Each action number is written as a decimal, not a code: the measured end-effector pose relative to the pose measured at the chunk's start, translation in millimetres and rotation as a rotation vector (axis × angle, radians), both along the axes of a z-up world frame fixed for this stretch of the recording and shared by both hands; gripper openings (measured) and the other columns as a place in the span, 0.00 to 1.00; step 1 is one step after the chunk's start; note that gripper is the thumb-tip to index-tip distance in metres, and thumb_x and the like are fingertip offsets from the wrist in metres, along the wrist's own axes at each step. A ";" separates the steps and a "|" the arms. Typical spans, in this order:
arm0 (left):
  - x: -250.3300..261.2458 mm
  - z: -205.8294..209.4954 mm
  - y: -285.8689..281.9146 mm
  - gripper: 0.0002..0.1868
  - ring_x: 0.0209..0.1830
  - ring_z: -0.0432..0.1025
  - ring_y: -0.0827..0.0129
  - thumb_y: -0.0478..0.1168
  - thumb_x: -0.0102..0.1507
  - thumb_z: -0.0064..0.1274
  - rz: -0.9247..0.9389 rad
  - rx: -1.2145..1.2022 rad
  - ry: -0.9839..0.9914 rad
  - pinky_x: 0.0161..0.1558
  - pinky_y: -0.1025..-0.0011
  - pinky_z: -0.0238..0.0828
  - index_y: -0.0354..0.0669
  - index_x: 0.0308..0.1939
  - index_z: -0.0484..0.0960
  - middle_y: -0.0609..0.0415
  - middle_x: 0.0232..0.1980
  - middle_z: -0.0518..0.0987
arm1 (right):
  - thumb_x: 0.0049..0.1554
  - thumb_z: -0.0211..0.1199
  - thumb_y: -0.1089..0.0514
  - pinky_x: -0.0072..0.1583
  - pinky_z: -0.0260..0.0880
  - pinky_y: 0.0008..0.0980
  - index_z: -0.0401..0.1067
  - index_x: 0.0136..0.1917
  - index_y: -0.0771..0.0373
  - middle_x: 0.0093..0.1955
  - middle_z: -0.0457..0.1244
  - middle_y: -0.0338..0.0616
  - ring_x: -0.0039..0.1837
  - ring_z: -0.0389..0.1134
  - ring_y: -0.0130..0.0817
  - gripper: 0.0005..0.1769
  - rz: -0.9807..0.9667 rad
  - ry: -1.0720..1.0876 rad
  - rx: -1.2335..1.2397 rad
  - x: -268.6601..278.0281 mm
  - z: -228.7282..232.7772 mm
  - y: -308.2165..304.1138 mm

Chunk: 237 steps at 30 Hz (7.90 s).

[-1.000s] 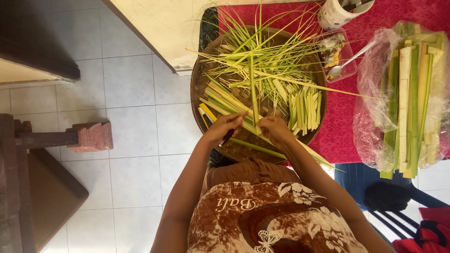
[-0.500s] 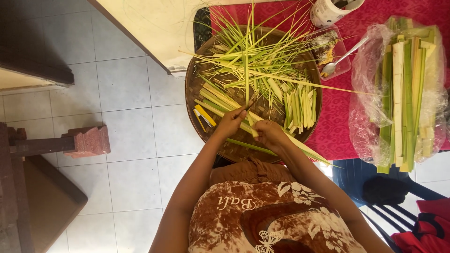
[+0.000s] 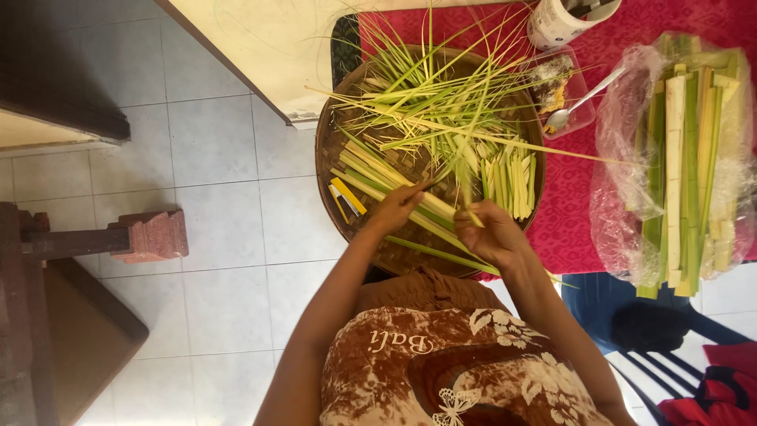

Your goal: Preparing and stripping palm leaves using a small knife.

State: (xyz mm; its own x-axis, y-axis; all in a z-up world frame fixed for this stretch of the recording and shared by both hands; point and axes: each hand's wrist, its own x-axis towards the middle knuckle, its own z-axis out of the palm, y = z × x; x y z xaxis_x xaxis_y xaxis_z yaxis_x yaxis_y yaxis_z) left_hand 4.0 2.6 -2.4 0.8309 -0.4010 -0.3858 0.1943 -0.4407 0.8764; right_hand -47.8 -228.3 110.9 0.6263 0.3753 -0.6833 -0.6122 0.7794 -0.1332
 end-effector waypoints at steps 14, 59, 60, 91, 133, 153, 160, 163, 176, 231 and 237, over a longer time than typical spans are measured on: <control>3.8 -17.5 18.5 0.25 0.62 0.74 0.66 0.55 0.72 0.43 0.114 -0.224 0.028 0.61 0.67 0.67 0.53 0.71 0.73 0.49 0.62 0.82 | 0.55 0.72 0.51 0.51 0.74 0.36 0.80 0.55 0.66 0.47 0.72 0.55 0.48 0.74 0.43 0.19 0.450 -0.403 -1.873 18.8 -67.0 -116.9; 77.9 112.4 92.3 0.20 0.49 0.79 0.61 0.45 0.66 0.54 0.528 0.280 -0.171 0.51 0.63 0.74 0.51 0.63 0.79 0.51 0.50 0.85 | 0.57 0.63 0.58 0.51 0.72 0.49 0.75 0.51 0.55 0.52 0.66 0.46 0.52 0.70 0.50 0.08 0.808 -0.962 -2.003 43.6 -102.7 37.0; 71.3 98.1 98.9 0.19 0.49 0.79 0.64 0.44 0.65 0.55 0.568 0.211 -0.223 0.50 0.66 0.74 0.46 0.60 0.81 0.52 0.50 0.86 | 0.57 0.62 0.60 0.52 0.73 0.47 0.75 0.48 0.55 0.52 0.66 0.46 0.53 0.70 0.50 0.05 0.760 -1.032 -2.068 43.7 -112.4 39.4; -33.3 40.1 93.7 0.17 0.18 0.60 0.81 0.42 0.70 0.48 0.813 -0.301 0.310 0.21 0.79 0.56 0.40 0.60 0.81 0.54 0.39 0.85 | 0.46 0.73 0.57 0.49 0.72 0.45 0.76 0.40 0.63 0.42 0.70 0.51 0.45 0.72 0.48 0.11 0.958 -0.880 -1.721 54.0 -128.4 76.9; -3.9 17.1 93.4 0.15 0.21 0.69 0.74 0.39 0.66 0.49 0.853 -0.164 0.237 0.26 0.73 0.67 0.40 0.55 0.83 0.53 0.41 0.87 | 0.56 0.69 0.46 0.46 0.75 0.46 0.69 0.54 0.60 0.53 0.65 0.51 0.50 0.71 0.50 0.21 1.071 -0.925 -1.996 41.3 -113.7 119.4; 81.8 -20.4 73.7 0.24 0.54 0.76 0.45 0.42 0.59 0.64 0.629 0.615 0.127 0.51 0.53 0.75 0.45 0.57 0.74 0.41 0.64 0.72 | 0.58 0.65 0.56 0.45 0.72 0.50 0.70 0.58 0.53 0.53 0.63 0.48 0.49 0.71 0.50 0.15 0.953 -1.114 -1.904 39.4 -112.4 102.7; 77.8 -11.4 76.4 0.24 0.54 0.77 0.50 0.47 0.59 0.67 0.571 0.577 0.173 0.52 0.54 0.74 0.47 0.55 0.76 0.47 0.55 0.81 | 0.57 0.64 0.57 0.47 0.72 0.50 0.70 0.59 0.54 0.54 0.62 0.49 0.51 0.70 0.50 0.16 0.961 -1.108 -1.896 38.4 -113.3 102.1; 78.9 -17.3 79.5 0.25 0.53 0.78 0.55 0.46 0.56 0.69 0.612 0.530 0.199 0.52 0.57 0.75 0.47 0.53 0.79 0.50 0.50 0.84 | 0.57 0.64 0.58 0.47 0.72 0.50 0.70 0.60 0.55 0.54 0.62 0.49 0.51 0.70 0.51 0.17 0.949 -1.125 -1.886 37.6 -114.3 100.2; 54.1 44.5 110.3 0.11 0.31 0.79 0.72 0.40 0.60 0.64 0.678 0.040 0.051 0.33 0.75 0.77 0.42 0.43 0.83 0.56 0.37 0.85 | 0.58 0.64 0.46 0.55 0.71 0.47 0.72 0.59 0.59 0.54 0.65 0.51 0.54 0.70 0.49 0.20 0.965 -0.924 -1.715 47.9 -105.0 92.6; 14.1 140.2 53.8 0.13 0.30 0.75 0.83 0.38 0.63 0.64 0.734 -0.505 -0.202 0.25 0.81 0.70 0.35 0.48 0.82 0.54 0.39 0.86 | 0.63 0.63 0.58 0.50 0.70 0.25 0.76 0.56 0.70 0.46 0.71 0.41 0.46 0.70 0.24 0.12 0.298 -0.814 -1.178 61.8 16.6 85.4; 15.5 134.4 53.5 0.14 0.31 0.75 0.82 0.38 0.63 0.64 0.776 -0.452 -0.222 0.26 0.81 0.71 0.34 0.49 0.83 0.53 0.39 0.85 | 0.65 0.58 0.54 0.51 0.71 0.27 0.74 0.58 0.66 0.47 0.71 0.41 0.47 0.70 0.26 0.15 0.513 -0.857 -1.036 55.9 34.7 94.5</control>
State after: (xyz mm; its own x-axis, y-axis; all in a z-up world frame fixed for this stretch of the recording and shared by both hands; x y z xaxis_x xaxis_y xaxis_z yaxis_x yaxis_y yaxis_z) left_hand 19.5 56.1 131.9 0.9657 0.2257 -0.1280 0.0989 0.1359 0.9858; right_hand 8.0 -133.8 145.6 0.9271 0.2581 -0.2718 -0.2326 -0.1728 -0.9571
